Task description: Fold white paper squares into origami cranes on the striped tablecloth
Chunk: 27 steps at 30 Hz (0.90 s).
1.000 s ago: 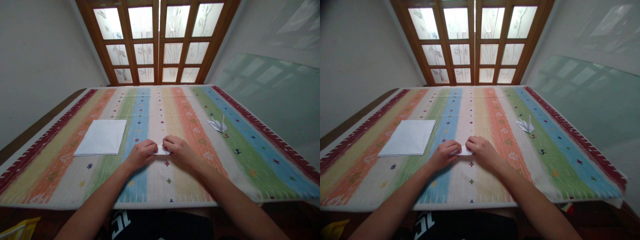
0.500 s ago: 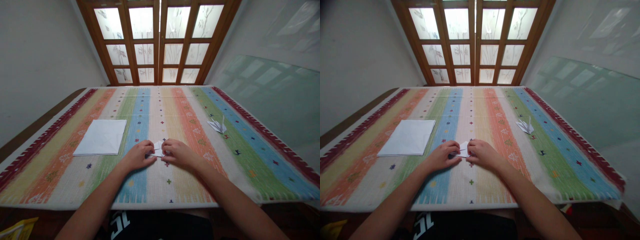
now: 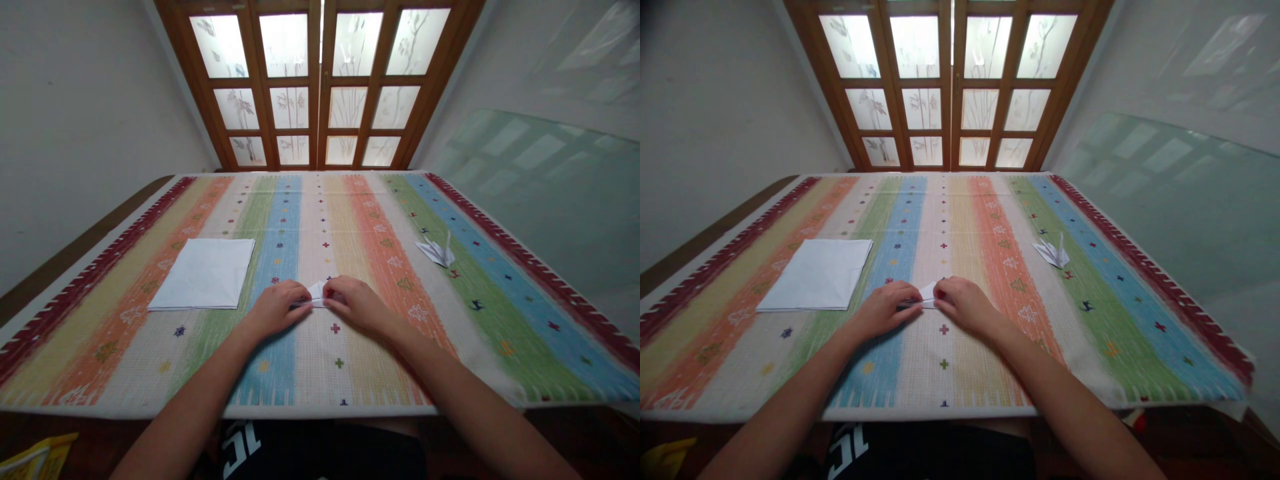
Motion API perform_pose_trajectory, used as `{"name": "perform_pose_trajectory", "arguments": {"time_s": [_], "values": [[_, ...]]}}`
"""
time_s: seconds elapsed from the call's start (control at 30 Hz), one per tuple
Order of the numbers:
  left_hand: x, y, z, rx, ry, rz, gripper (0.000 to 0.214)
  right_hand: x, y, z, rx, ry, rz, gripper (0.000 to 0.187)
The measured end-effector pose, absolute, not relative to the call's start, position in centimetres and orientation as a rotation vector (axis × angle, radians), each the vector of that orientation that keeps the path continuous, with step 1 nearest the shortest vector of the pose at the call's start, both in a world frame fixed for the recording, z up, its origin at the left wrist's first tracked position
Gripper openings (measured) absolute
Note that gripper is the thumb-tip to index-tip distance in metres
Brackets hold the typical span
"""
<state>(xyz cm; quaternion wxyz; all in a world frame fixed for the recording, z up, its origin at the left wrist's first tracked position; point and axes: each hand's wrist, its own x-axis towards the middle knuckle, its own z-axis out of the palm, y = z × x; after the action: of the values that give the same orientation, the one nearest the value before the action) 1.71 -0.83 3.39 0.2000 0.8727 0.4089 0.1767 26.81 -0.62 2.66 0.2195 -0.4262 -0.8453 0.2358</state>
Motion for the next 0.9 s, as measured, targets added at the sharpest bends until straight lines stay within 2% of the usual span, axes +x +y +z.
{"name": "perform_pose_trajectory", "arguments": {"time_s": [0.17,0.43,0.77,0.9], "values": [[2.0,-0.7,3.1,2.456,1.148,0.504,0.012,26.8,-0.2,2.1,-1.147,-2.247,0.672,0.013],[1.9,-0.5,2.5,2.392,1.161,0.578,0.021,27.2,0.8,0.9,-1.116,-2.295,0.715,0.014],[2.0,-0.5,2.4,2.371,1.224,0.585,0.019,27.1,0.9,1.6,-1.052,-2.282,0.764,0.015],[2.1,-0.7,2.6,2.344,1.225,0.651,0.018,26.9,0.6,2.1,-1.043,-2.255,0.767,0.025]]}}
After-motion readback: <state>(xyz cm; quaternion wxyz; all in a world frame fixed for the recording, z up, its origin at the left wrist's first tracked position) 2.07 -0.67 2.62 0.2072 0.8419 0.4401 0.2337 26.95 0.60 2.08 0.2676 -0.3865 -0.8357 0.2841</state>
